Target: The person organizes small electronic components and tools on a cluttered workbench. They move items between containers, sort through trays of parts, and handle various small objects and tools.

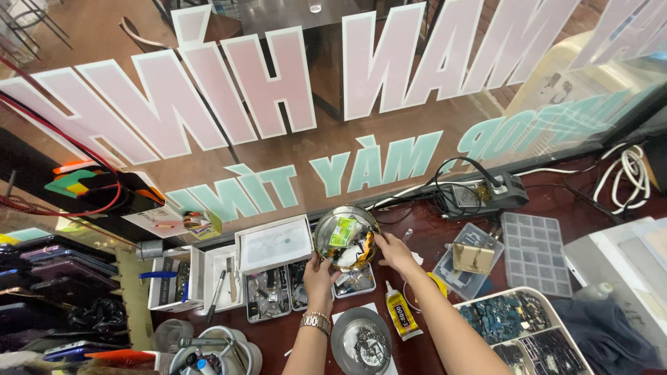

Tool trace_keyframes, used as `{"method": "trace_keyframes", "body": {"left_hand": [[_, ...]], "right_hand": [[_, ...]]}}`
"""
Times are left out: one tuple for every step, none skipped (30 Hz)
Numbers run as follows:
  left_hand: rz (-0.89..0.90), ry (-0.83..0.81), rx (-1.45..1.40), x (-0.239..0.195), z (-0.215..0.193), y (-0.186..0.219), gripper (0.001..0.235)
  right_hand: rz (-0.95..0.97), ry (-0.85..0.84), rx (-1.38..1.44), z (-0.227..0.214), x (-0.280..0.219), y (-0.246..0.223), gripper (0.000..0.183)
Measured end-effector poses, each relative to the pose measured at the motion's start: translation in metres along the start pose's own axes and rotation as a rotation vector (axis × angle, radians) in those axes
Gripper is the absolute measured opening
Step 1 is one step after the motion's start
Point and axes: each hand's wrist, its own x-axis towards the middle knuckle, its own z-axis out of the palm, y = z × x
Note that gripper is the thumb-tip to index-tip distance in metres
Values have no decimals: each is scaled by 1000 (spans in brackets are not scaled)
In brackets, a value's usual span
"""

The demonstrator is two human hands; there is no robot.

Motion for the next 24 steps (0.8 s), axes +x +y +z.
{"method": "trace_keyframes", "body": {"left_hand": [[-16, 20, 5, -4, -2, -2, 47], [-12, 4, 12, -8, -3, -5, 44], [-8, -11, 19, -14, -4, -10, 41], [-5, -27, 27, -20, -6, -17, 39], [-19, -69, 60, -28, -9, -24, 36], [-32, -112, 93, -36, -11, -32, 33], [-45, -154, 127, -43, -13, -39, 31], [-39, -200, 148, -51, -15, -47, 30], [-34, -245, 169, -59, -17, -56, 29], [-28, -288, 189, -66, -20, -63, 28], [-40, -313, 198, -72, -24, -69, 27], [-51, -335, 205, -78, -28, -73, 27], [-62, -357, 212, -83, -30, -76, 26], [-68, -368, 229, -88, -34, -78, 28], [-73, -378, 245, -94, -38, -79, 29], [-78, -387, 265, -99, -42, -77, 31], [-78, -405, 278, -102, -44, -72, 34], [-81, -426, 290, -107, -44, -68, 36], [-85, -447, 302, -111, -45, -63, 40], [-115, -427, 281, -115, -43, -57, 46], [-144, -406, 259, -117, -40, -50, 54], [-174, -383, 236, -120, -37, -43, 63], [-156, -377, 218, -123, -36, -36, 64], [-137, -371, 199, -123, -36, -28, 64]], "right_hand": [[-7, 64, -50, -5, -12, 4, 48], [-17, 129, -102, -9, -24, 7, 50], [-11, 128, -278, -15, -40, 13, 49], [-2, 126, -454, -20, -60, 21, 48], [-7, 103, -660, -21, -78, 28, 44], [-10, 79, -866, -20, -93, 34, 41], [18, 79, -932, -17, -109, 40, 41], [48, 78, -997, -14, -125, 49, 41], [83, 124, -990, -8, -136, 57, 47], [116, 167, -983, 0, -147, 67, 54], [148, 211, -976, 5, -152, 76, 62], [131, 245, -931, 8, -154, 85, 59], [113, 280, -885, 10, -155, 95, 57], [95, 311, -840, 11, -155, 104, 55], [53, 347, -678, 8, -155, 111, 53], [11, 378, -513, 6, -154, 116, 51], [-31, 408, -348, 7, -154, 118, 50], [-53, 432, -304, 7, -156, 119, 50], [-76, 455, -261, 7, -157, 116, 51], [-98, 480, -218, 5, -159, 109, 52], [-129, 467, -202, 5, -162, 100, 49], [-159, 453, -189, 7, -167, 89, 46], [-190, 438, -177, 10, -175, 78, 43], [-216, 332, -115, 15, -184, 67, 41]]}}
